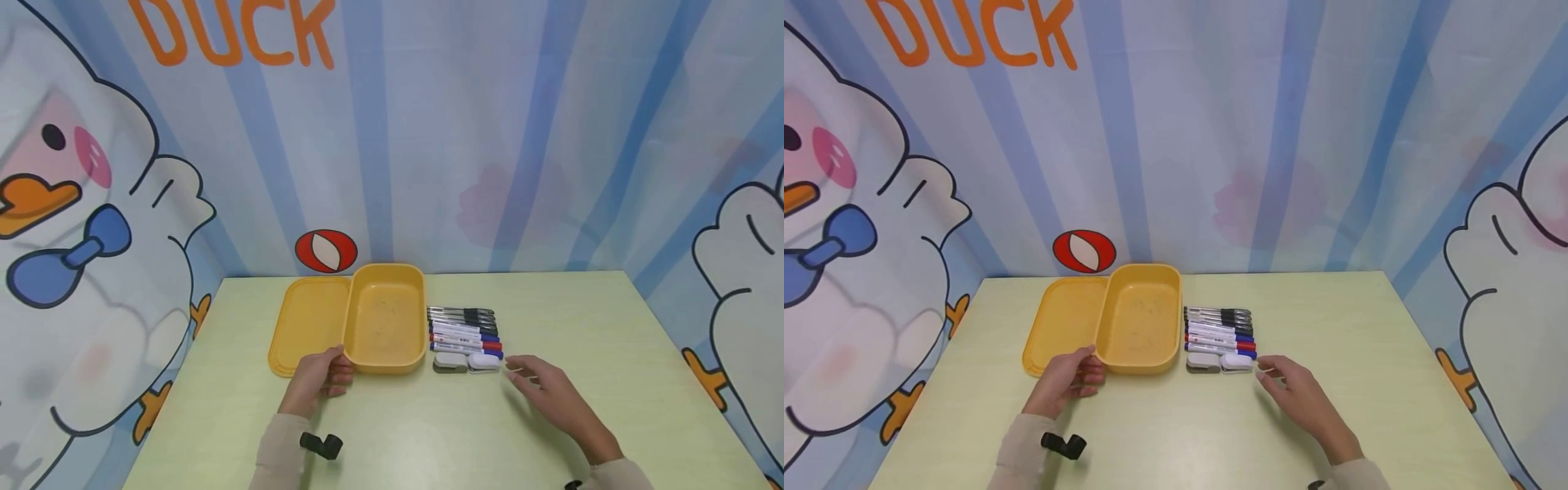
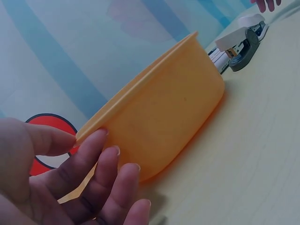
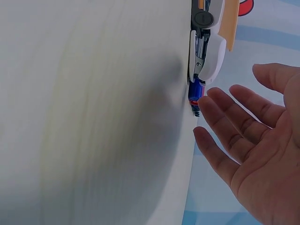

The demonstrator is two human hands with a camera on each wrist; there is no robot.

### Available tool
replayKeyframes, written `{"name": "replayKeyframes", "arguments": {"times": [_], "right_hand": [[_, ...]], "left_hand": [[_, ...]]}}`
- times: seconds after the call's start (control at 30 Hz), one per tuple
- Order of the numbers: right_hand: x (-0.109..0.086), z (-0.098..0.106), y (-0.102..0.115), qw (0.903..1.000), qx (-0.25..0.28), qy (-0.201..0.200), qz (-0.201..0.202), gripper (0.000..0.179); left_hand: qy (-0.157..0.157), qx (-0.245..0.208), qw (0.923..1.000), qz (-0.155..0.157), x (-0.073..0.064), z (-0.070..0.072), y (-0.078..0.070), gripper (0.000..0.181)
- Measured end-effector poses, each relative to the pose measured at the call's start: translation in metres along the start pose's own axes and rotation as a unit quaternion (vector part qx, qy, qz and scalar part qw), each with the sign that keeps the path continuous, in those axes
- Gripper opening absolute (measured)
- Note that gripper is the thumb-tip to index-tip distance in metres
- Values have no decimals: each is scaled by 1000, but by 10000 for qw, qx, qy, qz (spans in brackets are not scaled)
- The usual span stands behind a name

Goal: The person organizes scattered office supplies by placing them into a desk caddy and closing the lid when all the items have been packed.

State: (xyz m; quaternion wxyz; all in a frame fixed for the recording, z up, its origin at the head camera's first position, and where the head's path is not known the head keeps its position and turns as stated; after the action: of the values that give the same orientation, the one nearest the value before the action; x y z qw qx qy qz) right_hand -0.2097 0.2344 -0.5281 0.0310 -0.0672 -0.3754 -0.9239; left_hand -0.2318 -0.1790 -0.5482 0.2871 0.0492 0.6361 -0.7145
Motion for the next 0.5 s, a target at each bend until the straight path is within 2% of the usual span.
{"name": "replayKeyframes", "arguments": {"times": [0.5], "right_hand": [[3, 0, -3, 9998, 13, 57, -198, 38]], "left_hand": [[92, 84, 9999, 43, 4, 0, 3, 43]]}}
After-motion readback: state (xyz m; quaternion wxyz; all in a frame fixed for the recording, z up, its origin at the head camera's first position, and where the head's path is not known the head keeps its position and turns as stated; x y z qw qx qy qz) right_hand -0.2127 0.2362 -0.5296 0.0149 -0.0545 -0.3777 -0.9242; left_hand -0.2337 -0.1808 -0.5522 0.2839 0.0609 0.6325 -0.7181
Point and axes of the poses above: each hand's wrist, its own x-axis towards the middle knuckle, its own z-axis out of the back of the hand, y = z × x, the point moved 5 cm from there along x, towards the middle knuckle, and after that the axes turned 15 degrees about -y, right-handed, at the moved point
